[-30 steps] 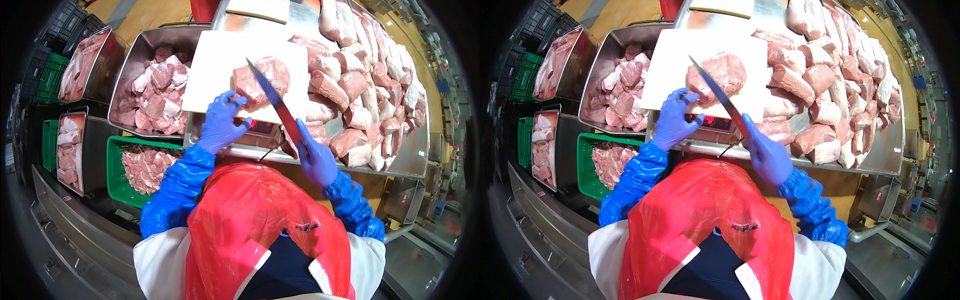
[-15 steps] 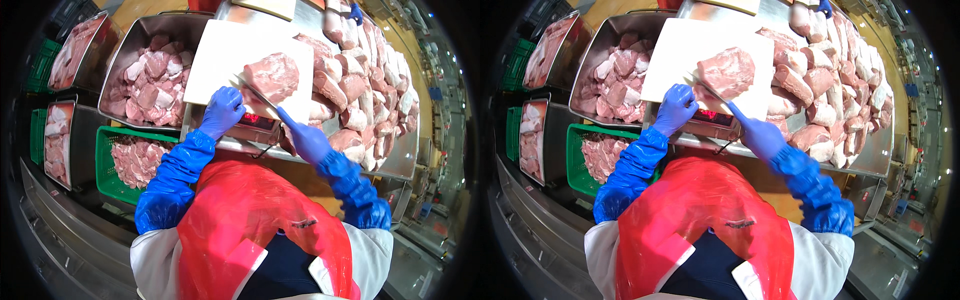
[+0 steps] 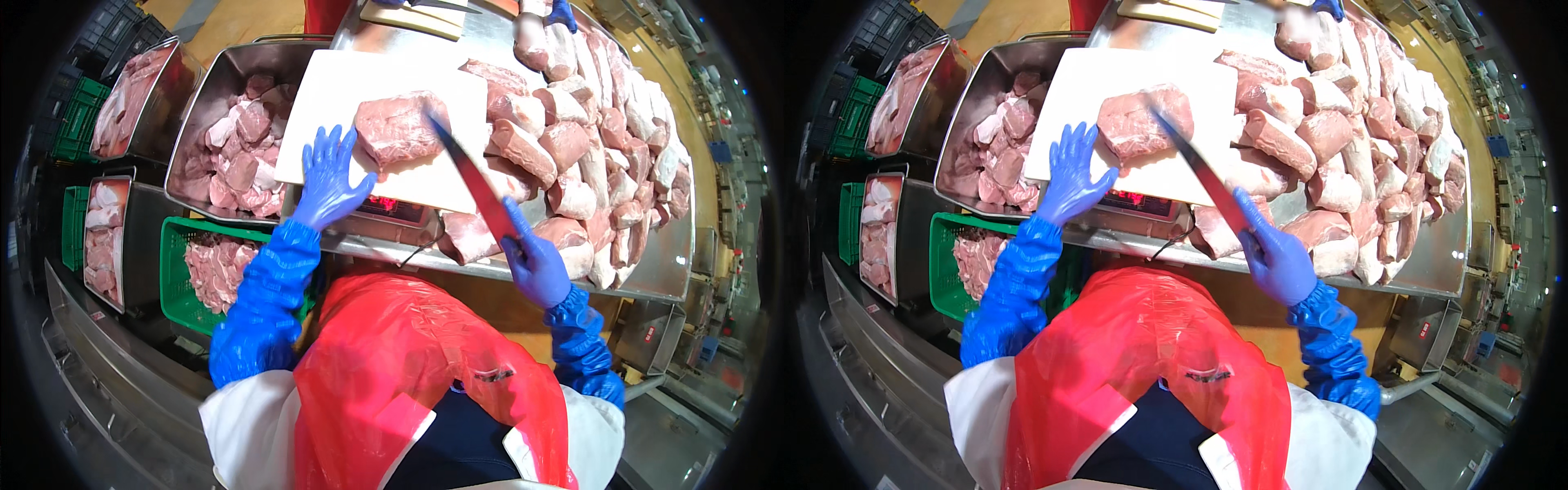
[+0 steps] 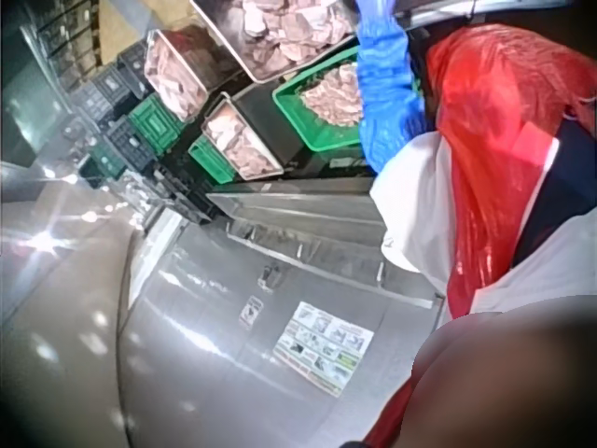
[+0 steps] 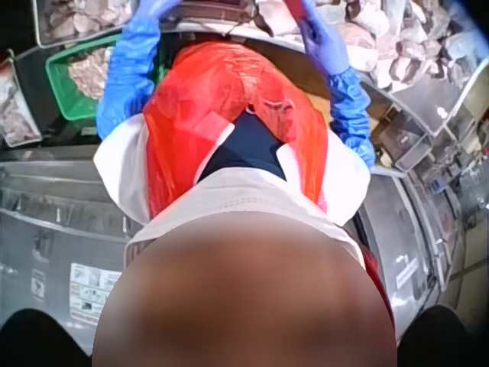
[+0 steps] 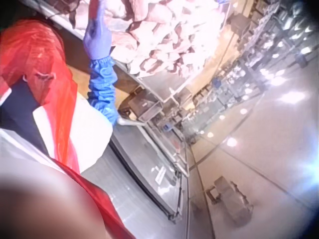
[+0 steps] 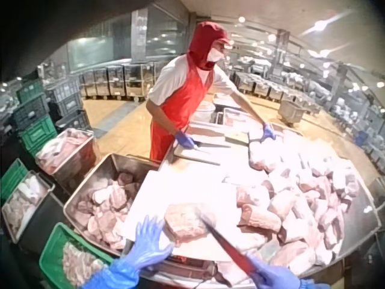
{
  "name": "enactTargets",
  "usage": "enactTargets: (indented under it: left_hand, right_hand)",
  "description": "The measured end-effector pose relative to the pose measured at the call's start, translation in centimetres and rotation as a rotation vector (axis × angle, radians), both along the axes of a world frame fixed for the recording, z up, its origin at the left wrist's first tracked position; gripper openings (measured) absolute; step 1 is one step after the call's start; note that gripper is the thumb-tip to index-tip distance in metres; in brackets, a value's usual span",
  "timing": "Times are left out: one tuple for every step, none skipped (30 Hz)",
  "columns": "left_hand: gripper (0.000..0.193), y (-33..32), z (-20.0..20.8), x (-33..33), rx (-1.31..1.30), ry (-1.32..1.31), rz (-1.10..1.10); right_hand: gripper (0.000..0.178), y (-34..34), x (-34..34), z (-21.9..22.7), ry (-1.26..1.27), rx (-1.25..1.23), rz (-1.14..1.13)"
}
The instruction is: The person cuts large pieces of raw meat on a white cutting board using a knife, then places the cut portions into a green basket. The person repeats this process with multiple pieces of meat throughout the clip.
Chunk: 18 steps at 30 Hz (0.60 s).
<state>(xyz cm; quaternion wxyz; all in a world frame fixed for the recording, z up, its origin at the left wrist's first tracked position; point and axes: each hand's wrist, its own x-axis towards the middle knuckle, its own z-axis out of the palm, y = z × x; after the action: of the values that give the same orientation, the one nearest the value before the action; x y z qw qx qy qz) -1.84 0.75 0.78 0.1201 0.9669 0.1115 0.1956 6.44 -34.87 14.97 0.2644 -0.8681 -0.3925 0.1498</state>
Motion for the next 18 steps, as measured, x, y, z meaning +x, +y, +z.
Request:
enactTargets:
  left_hand:
    - [0.075,2.1,-2.0,1.3,0.086,0.075,0.015]
    - [0.06,5.4,-2.8,3.7,0.225,0.059,0.118]
    - [0.046,10.8,-3.6,4.7,0.26,-0.129,0.143]
    - [0.031,14.0,-2.2,5.7,-0.166,-0.221,0.137]
    - [0.026,16.8,-1.2,5.2,-0.276,0.042,0.299]
    - [0.023,24.2,-2.8,-1.9,-0.071,0.137,0.404]
    - [0.024,24.1,-3.9,-3.4,-0.226,0.089,0.204]
    - [0.025,22.8,-4.8,-5.5,-0.416,-0.004,0.119]
    - [0.025,18.3,-4.0,-5.7,-0.443,0.023,0.275]
    - [0.029,15.4,-3.1,-9.9,-0.514,-0.114,0.317]
    - [0.035,13.4,-2.7,-14.0,-0.382,-0.101,0.375]
    - [0.041,12.7,-4.3,-19.1,-0.201,0.055,0.528]
    - [0.049,12.8,-7.7,-26.3,-0.121,0.217,0.779]
    - [0.052,12.0,-8.3,-28.2,-0.169,0.215,0.799]
    - [0.055,11.9,-8.1,-28.2,-0.203,0.2,0.801]
    - [0.058,11.2,-8.0,-27.6,-0.244,0.186,0.806]
    - [0.061,9.8,-6.0,-22.5,-0.247,0.01,0.554]
    - [0.063,7.7,-1.8,-16.2,-0.241,-0.167,0.325]
  right_hand:
    - [0.068,0.6,0.2,-0.5,0.064,0.108,-0.085]
    - [0.067,1.3,0.3,-1.3,0.127,0.216,-0.182]
    - [0.068,2.7,0.4,-2.0,0.227,0.286,-0.209]
    - [0.068,3.6,0.5,-3.1,0.323,0.355,-0.262]
    - [0.069,4.6,0.3,-3.9,0.477,0.388,-0.326]
    - [0.069,6.4,0.2,-4.0,0.672,0.442,-0.265]
    - [0.068,6.3,0.0,-4.6,0.741,0.428,-0.308]
    - [0.068,6.3,-0.4,-5.1,0.81,0.419,-0.346]
    - [0.068,5.9,-0.4,-6.3,0.745,0.459,-0.435]
    - [0.069,5.4,-0.4,-7.1,0.705,0.507,-0.465]
    - [0.07,4.8,0.9,-7.5,0.626,0.489,-0.444]
    - [0.071,5.5,2.3,-7.3,0.629,0.585,-0.486]
    - [0.069,7.2,4.4,-6.8,0.57,0.59,-0.489]
    - [0.065,8.9,6.6,-7.1,0.529,0.676,-0.497]
    - [0.06,10.7,8.6,-8.0,0.477,0.725,-0.53]
    - [0.056,13.7,9.6,-8.4,0.59,0.821,-0.546]
    - [0.053,15.7,11.1,-11.4,0.448,0.903,-0.538]
    - [0.053,18.8,11.6,-13.1,0.159,0.931,-0.501]
